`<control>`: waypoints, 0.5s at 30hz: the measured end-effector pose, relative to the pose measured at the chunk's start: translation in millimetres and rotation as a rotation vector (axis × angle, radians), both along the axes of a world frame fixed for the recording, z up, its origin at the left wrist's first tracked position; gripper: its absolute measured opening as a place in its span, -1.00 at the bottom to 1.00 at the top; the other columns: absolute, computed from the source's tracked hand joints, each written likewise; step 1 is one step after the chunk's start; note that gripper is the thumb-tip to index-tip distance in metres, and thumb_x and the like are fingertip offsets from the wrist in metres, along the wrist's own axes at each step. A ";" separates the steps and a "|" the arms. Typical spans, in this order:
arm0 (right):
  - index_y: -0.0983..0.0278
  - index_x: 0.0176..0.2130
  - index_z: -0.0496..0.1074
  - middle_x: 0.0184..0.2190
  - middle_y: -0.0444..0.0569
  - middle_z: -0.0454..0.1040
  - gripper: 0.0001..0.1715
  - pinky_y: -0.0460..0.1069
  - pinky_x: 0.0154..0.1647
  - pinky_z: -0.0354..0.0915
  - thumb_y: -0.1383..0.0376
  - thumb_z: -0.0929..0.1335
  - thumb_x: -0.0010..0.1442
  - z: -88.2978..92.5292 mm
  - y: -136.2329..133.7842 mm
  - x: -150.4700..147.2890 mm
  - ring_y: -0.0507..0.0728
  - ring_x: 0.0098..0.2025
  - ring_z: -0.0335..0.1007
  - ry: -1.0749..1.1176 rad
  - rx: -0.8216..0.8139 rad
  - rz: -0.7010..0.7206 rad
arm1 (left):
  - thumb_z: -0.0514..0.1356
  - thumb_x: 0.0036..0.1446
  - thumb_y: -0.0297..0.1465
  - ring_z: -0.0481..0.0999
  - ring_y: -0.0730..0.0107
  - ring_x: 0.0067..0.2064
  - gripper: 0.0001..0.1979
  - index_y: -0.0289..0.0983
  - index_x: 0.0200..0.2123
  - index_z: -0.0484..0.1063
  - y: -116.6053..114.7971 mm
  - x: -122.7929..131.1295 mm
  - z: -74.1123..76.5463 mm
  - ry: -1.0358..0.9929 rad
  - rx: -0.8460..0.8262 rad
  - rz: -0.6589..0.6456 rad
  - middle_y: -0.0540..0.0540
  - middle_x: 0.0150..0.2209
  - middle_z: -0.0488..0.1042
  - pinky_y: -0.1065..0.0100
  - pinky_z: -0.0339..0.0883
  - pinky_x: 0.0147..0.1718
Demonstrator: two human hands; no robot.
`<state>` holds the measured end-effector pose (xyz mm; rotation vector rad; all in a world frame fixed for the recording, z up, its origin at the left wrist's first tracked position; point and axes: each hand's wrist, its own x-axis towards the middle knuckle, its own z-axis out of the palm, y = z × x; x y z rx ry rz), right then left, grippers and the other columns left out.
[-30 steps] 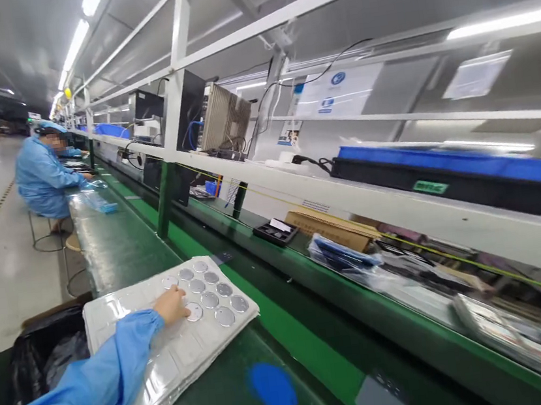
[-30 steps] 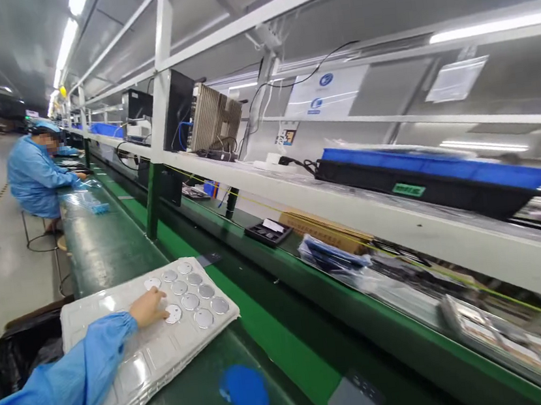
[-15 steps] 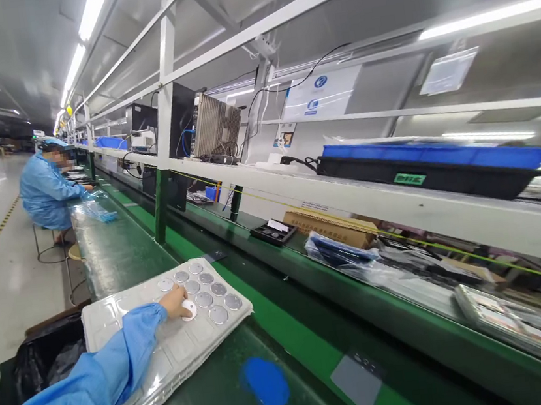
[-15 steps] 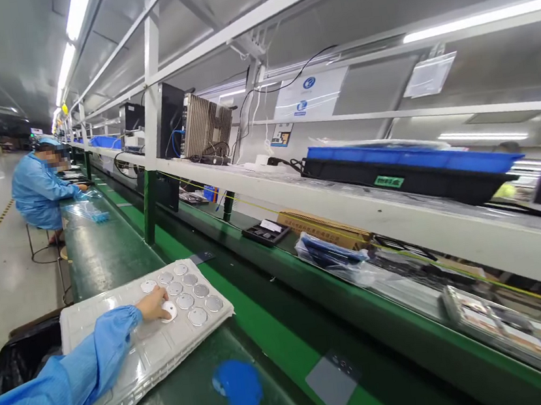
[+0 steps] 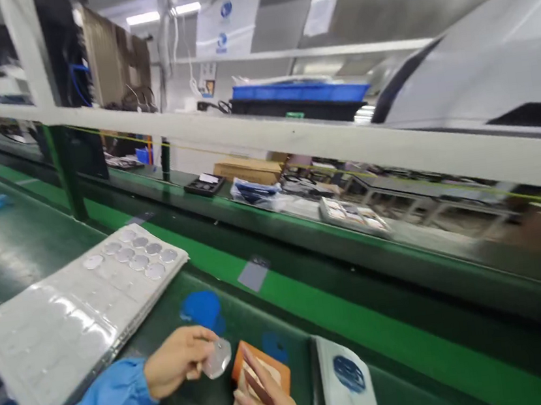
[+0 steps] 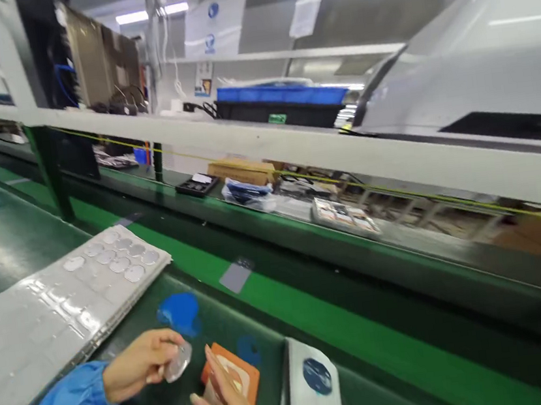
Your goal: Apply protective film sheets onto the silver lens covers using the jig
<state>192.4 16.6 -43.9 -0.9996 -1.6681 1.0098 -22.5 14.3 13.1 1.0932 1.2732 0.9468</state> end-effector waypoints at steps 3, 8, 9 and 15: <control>0.21 -0.13 0.53 -0.04 0.04 0.54 -0.56 0.06 0.03 0.43 -0.04 0.35 0.18 9.9 3.7 12.5 0.21 0.01 0.48 0.066 -0.115 0.003 | 0.17 0.07 -0.07 0.22 0.55 -0.61 -0.57 -0.33 -0.20 0.38 -1.5 61.3 -18.0 -0.099 -0.036 -0.241 -0.01 -0.49 0.37 0.50 0.01 -0.68; 0.29 -0.27 0.56 -0.28 0.08 0.61 -0.55 0.05 -0.17 0.46 -0.01 0.31 0.20 13.8 27.0 43.7 0.21 -0.23 0.56 -0.119 -0.075 -0.302 | 0.14 0.16 -0.21 0.38 0.38 -0.41 -0.77 -0.28 -0.32 0.37 31.4 67.2 -32.0 0.218 0.258 -0.071 -0.04 -0.43 0.42 0.37 0.28 -0.38; 0.28 -0.25 0.57 -0.26 0.08 0.61 -0.57 0.05 -0.16 0.45 0.01 0.31 0.20 11.2 31.5 44.9 0.21 -0.21 0.55 -0.159 -0.060 -0.308 | 0.13 0.18 -0.25 0.39 0.34 -0.35 -0.81 -0.27 -0.34 0.38 36.6 61.2 -33.2 0.267 0.302 -0.035 -0.04 -0.41 0.42 0.33 0.29 -0.30; 0.11 -0.18 0.58 -0.25 -0.06 0.59 -0.68 0.01 -0.14 0.34 0.16 0.25 0.26 -3.6 38.5 16.5 0.16 -0.21 0.47 -0.420 0.073 -0.177 | 0.21 0.14 -0.38 0.36 0.13 0.08 -0.78 -0.21 -0.11 0.48 36.0 47.0 -45.7 0.459 0.509 -0.189 -0.13 -0.03 0.51 0.11 0.19 0.12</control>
